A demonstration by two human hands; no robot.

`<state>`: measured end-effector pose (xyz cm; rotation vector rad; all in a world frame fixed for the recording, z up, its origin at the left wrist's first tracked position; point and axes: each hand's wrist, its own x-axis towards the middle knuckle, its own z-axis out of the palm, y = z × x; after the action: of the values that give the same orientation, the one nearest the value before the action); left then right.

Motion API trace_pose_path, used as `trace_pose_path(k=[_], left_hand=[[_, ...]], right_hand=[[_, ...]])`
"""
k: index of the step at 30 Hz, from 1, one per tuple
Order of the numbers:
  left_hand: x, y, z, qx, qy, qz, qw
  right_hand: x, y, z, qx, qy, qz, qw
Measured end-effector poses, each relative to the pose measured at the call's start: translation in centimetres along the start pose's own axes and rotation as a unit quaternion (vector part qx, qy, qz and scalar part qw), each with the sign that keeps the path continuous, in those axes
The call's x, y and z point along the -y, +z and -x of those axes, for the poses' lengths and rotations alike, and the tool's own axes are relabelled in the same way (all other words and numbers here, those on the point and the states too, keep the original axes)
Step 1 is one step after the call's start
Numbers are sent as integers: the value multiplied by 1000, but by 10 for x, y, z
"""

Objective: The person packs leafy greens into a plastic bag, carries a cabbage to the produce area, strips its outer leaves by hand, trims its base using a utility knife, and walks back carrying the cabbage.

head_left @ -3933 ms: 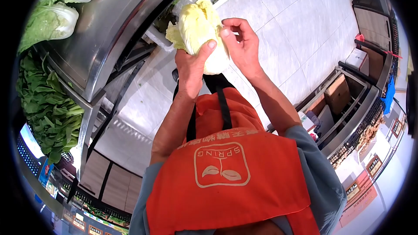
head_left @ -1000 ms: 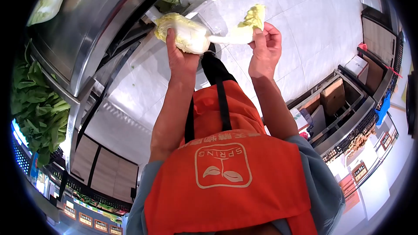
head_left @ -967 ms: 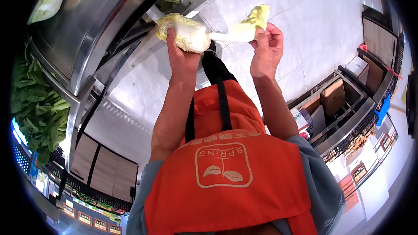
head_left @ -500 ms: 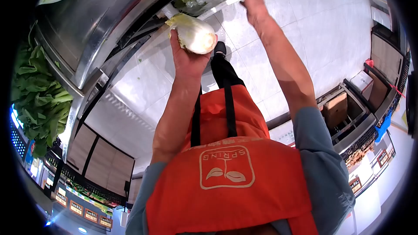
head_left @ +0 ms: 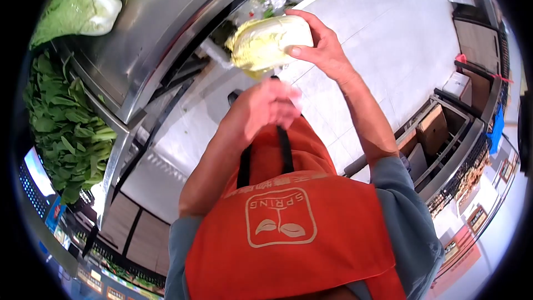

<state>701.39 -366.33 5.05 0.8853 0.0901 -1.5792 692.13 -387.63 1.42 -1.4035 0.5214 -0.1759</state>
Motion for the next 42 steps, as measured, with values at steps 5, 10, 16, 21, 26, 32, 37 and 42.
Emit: trace_pose_path(k=[5,10,16,21,26,32,37,42], left_hand=[[-43,18,46,-160,377,-376,831],[-44,44,34,2,166,-217,962],[-35,47,51,39,122,-75,989],[-37,65,59,-18,231,-197,953],[-34,69,75,-55,253,-226,939],[-34,76,84,-74,236,-216,945],[-37,79,85,-103,247,-285,920],[-40,77,76,-128,242,-362,891]], right_hand=[[62,-28,28,117,-38,4,992],[88,4,35,116,-63,39,991],[122,8,51,21,-184,223,957],[149,28,75,17,-232,312,921],[152,22,74,73,-186,224,954],[159,26,84,54,-259,324,909],[160,25,84,64,-284,396,871],[149,24,80,35,-311,400,861]])
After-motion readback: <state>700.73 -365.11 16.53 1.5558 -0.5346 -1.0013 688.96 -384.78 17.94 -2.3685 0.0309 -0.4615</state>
